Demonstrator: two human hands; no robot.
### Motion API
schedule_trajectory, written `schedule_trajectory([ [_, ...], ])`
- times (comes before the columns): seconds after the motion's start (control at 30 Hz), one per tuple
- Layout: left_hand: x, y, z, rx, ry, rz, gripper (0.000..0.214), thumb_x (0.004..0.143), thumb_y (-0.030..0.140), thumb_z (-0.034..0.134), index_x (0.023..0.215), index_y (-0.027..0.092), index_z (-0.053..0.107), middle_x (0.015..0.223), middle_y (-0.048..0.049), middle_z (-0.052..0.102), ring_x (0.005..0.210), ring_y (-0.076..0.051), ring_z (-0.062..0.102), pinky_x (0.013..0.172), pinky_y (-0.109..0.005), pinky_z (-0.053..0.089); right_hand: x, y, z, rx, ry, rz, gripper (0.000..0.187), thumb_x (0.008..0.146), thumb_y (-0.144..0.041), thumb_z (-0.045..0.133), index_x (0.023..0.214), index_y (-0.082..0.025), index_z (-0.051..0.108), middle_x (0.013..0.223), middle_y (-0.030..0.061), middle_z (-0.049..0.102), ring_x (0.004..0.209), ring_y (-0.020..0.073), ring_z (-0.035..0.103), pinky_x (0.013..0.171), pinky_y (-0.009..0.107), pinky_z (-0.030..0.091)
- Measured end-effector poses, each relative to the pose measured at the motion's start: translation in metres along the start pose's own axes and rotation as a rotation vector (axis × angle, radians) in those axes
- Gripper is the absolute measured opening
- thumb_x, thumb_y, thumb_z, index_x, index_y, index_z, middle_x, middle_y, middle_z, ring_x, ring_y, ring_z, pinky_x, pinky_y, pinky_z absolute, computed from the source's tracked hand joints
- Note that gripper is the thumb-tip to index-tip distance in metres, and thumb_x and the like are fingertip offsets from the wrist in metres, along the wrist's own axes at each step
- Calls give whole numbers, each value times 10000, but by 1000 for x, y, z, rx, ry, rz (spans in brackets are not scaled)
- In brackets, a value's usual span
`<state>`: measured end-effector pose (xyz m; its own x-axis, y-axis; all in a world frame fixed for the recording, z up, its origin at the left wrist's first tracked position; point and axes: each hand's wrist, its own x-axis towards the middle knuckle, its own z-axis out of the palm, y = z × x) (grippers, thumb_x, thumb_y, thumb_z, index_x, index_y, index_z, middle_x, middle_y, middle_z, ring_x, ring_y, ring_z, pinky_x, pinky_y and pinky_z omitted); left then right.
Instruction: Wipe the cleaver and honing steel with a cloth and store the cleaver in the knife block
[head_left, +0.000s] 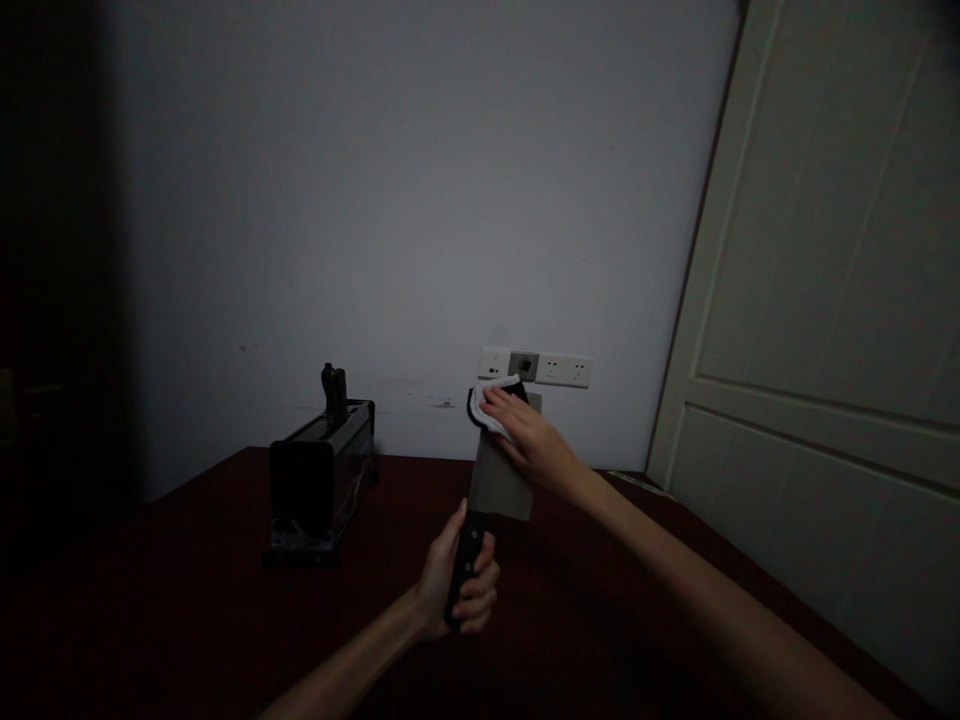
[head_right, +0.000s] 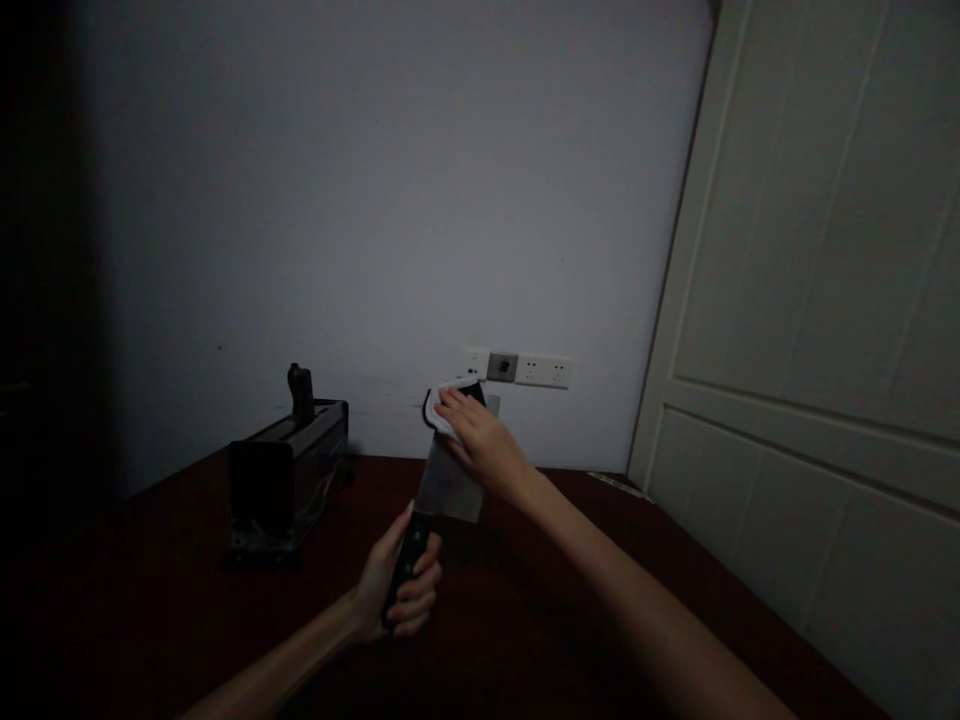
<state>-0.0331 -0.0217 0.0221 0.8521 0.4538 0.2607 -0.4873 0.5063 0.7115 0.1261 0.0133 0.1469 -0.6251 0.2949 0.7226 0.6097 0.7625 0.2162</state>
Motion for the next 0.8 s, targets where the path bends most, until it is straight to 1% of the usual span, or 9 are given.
schedule_trajectory([
  [0.07, 0, -1, 2, -5, -5, -17, 629, 813, 656, 141, 555, 162, 434, 356, 50, 317, 234, -53, 223, 257, -171, 276, 10, 10, -4, -16, 56, 53, 441, 859, -171, 411, 1300, -184, 391, 1378, 118, 384, 1293, 202, 293, 1052, 476, 278],
  [0.13, 0, -1, 2, -8, -6, -17, 638, 812, 657, 130, 561, 161, 443, 359, 47, 324, 237, -55, 231, 260, -174, 284, 11, 10, -3, -22, 74, 71, 454, 860, -179, 417, 1311, -189, 374, 1383, 114, 377, 1299, 203, 281, 1055, 477, 272],
  [0.23, 0, 1, 1, -18, 0, 13, 646, 816, 650, 113, 565, 161, 451, 358, 45, 329, 233, -55, 230, 255, -177, 283, -5, -8, 8, -2, 36, 40, 483, 852, -166, 426, 1328, -168, 345, 1392, 129, 358, 1310, 202, 252, 1057, 456, 279],
  [0.37, 0, 5, -2, -31, 13, 65, 652, 819, 646, 102, 565, 159, 453, 359, 45, 334, 231, -53, 230, 250, -175, 280, -30, -31, 21, 39, -77, -76, 517, 839, -128, 421, 1344, -134, 310, 1394, 148, 346, 1319, 201, 222, 1050, 449, 293],
  [0.43, -1, 5, -2, -35, 0, 65, 656, 820, 644, 92, 563, 158, 451, 361, 45, 333, 232, -51, 230, 253, -174, 283, -30, -27, 19, 38, -79, -82, 505, 840, -126, 417, 1337, -132, 324, 1387, 149, 358, 1316, 200, 234, 1047, 451, 297],
  [0.53, -1, 2, -2, -44, -28, 20, 662, 811, 655, 80, 562, 160, 443, 365, 43, 333, 236, -53, 234, 261, -176, 289, -13, -4, 5, 18, 12, 17, 455, 856, -156, 415, 1309, -139, 380, 1367, 149, 390, 1294, 210, 292, 1050, 463, 289],
  [0.63, -2, 0, -2, -29, -34, -16, 651, 808, 661, 98, 570, 161, 440, 370, 45, 332, 238, -55, 233, 262, -176, 280, 1, 17, -8, 2, 83, 100, 442, 860, -167, 412, 1302, -155, 397, 1367, 137, 394, 1288, 219, 305, 1055, 471, 281],
  [0.7, -2, -1, -2, -17, -28, -15, 639, 810, 659, 112, 571, 162, 435, 368, 48, 326, 236, -55, 224, 258, -176, 272, -2, 16, -8, -5, 85, 101, 452, 861, -166, 410, 1312, -157, 381, 1378, 136, 376, 1296, 219, 287, 1058, 472, 275],
  [0.8, -3, 2, -2, -25, -6, 8, 627, 813, 656, 124, 569, 164, 426, 367, 52, 322, 238, -52, 216, 258, -172, 268, -22, -8, 5, 10, 31, 52, 489, 854, -159, 417, 1337, -166, 336, 1390, 132, 358, 1304, 211, 266, 1054, 464, 284],
])
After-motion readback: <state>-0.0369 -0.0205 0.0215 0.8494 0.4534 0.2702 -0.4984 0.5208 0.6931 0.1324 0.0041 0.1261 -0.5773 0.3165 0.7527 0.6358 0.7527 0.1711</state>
